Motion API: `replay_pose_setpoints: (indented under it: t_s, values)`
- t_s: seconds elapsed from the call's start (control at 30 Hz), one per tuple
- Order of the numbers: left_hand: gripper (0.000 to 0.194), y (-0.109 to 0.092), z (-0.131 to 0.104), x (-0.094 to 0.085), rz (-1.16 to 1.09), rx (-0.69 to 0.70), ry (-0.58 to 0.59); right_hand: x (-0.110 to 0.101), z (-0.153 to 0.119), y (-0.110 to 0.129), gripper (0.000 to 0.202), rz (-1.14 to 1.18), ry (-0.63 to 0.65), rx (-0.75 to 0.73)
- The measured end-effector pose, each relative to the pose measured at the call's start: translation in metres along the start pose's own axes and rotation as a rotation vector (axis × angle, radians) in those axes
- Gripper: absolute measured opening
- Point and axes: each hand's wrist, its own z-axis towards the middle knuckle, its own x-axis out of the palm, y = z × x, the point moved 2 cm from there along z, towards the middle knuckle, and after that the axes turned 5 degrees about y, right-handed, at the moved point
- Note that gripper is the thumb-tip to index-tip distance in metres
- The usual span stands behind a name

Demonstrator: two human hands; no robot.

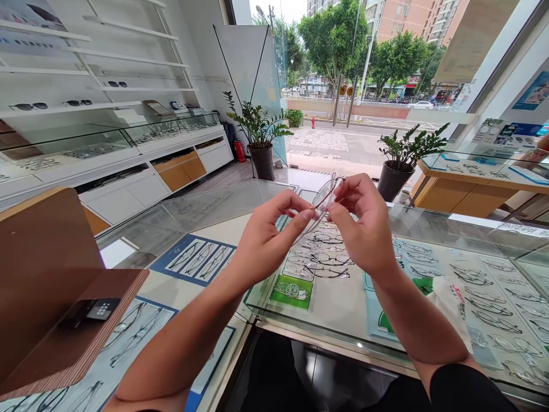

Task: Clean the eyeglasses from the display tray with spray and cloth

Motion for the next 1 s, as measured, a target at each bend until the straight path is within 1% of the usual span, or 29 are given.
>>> replay_pose_setpoints:
  t_s: [0.1, 0.27, 0.4, 0.47, 0.57, 0.63, 0.77, 0.83, 0.93, 1.0]
  values:
    - [0.017, -0.001, 0.000, -0.001, 0.023, 0.007, 0.005, 0.000, 0.001, 0.001, 0.014, 0.024, -0.002, 0.009]
    - [0.017, 0.000, -0.001, -0.002, 0.043, 0.017, -0.027, 0.000, 0.004, 0.001, 0.015, 0.115, 0.064, 0.103]
    - [0.018, 0.001, -0.001, -0.002, 0.026, 0.010, -0.033, -0.002, 0.005, 0.001, 0.014, 0.127, 0.086, 0.162]
    - [0.017, 0.002, -0.001, -0.002, 0.016, 0.006, -0.046, -0.002, 0.005, 0.003, 0.013, 0.121, 0.135, 0.175]
    - [0.017, 0.003, -0.001, -0.003, 0.000, 0.004, -0.088, -0.001, 0.005, 0.004, 0.024, 0.112, 0.225, 0.183]
    - [0.016, 0.003, -0.001, -0.003, -0.027, 0.011, -0.125, 0.001, 0.004, 0.003, 0.027, 0.099, 0.280, 0.190]
    - [0.014, 0.003, -0.002, -0.003, -0.103, 0.032, -0.200, 0.007, 0.003, 0.002, 0.015, 0.030, 0.435, 0.171]
    - [0.014, 0.002, -0.002, -0.003, -0.121, 0.028, -0.220, 0.010, 0.002, 0.001, 0.009, 0.001, 0.483, 0.135]
    - [0.019, 0.001, -0.002, -0.002, -0.116, 0.006, -0.222, 0.012, 0.002, 0.000, 0.006, -0.015, 0.481, 0.085]
    - [0.022, -0.001, -0.002, -0.003, -0.110, -0.001, -0.223, 0.012, 0.002, -0.001, 0.006, -0.027, 0.456, 0.085]
